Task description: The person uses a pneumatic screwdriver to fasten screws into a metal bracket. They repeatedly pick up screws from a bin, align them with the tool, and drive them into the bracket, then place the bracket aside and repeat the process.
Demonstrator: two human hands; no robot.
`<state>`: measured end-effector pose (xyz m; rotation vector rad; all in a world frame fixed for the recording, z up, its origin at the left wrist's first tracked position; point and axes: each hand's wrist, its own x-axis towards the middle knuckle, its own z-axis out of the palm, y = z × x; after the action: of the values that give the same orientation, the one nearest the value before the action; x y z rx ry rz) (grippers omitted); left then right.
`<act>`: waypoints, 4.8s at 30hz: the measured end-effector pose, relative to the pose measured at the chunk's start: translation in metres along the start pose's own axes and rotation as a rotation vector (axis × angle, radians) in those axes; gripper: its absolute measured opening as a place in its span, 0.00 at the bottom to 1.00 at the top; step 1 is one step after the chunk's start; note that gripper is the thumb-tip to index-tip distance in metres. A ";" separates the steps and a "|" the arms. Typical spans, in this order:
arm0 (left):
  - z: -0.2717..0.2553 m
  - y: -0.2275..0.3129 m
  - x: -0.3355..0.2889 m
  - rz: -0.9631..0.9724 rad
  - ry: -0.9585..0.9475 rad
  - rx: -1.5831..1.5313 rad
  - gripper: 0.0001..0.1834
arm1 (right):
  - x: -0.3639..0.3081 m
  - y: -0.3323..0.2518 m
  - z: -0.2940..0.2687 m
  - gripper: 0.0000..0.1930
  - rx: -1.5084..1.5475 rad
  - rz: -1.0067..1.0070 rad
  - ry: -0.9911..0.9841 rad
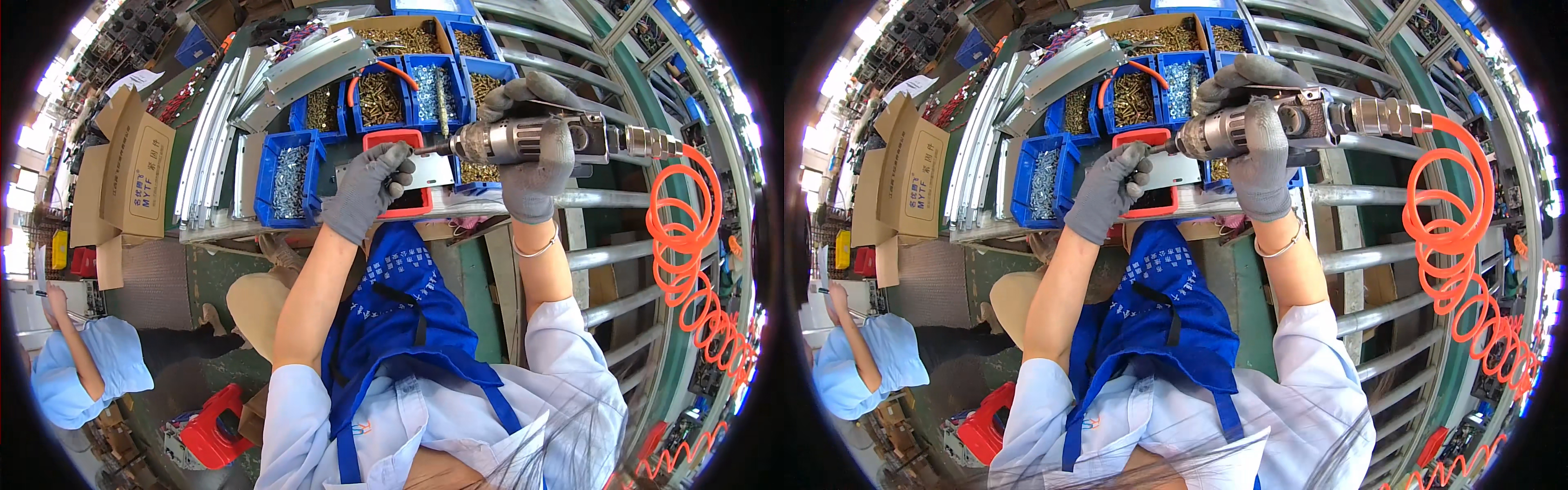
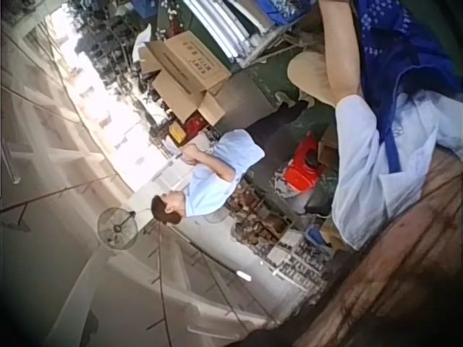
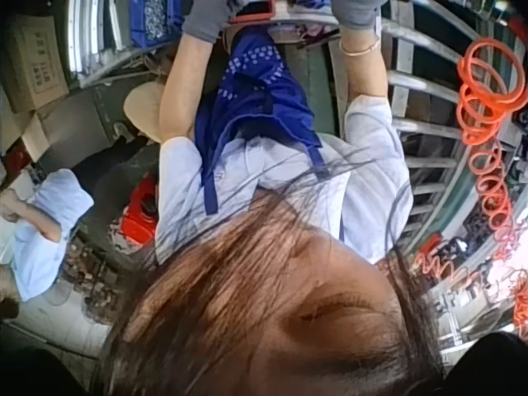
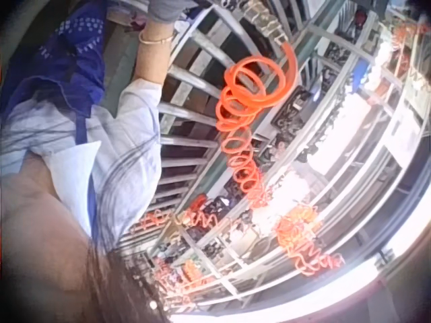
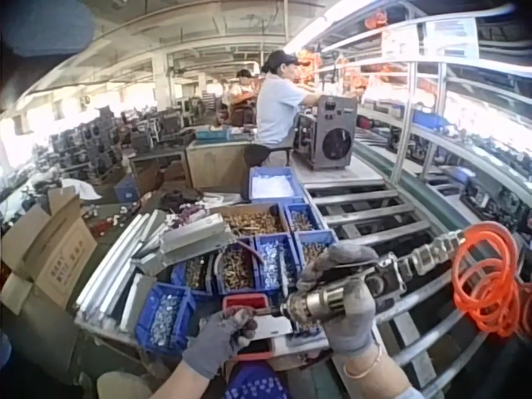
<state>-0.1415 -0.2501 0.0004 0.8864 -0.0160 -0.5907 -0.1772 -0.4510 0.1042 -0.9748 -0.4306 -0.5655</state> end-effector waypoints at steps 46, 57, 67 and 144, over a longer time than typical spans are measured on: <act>0.027 -0.019 0.017 0.364 0.150 1.552 0.14 | 0.011 0.022 -0.006 0.10 -0.553 0.276 -0.125; -0.013 0.003 -0.019 0.049 -0.044 -0.042 0.17 | -0.002 -0.003 0.012 0.17 0.050 0.010 -0.067; -0.017 0.003 -0.040 0.050 -0.041 -0.133 0.17 | -0.018 0.008 0.026 0.20 0.070 0.017 -0.123; -0.007 -0.052 -0.048 0.582 0.698 0.675 0.12 | 0.012 0.110 0.104 0.10 -0.339 0.199 -0.384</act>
<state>-0.2052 -0.2468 -0.0314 1.6282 0.1617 0.3195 -0.1087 -0.3162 0.0913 -1.4442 -0.5810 -0.2712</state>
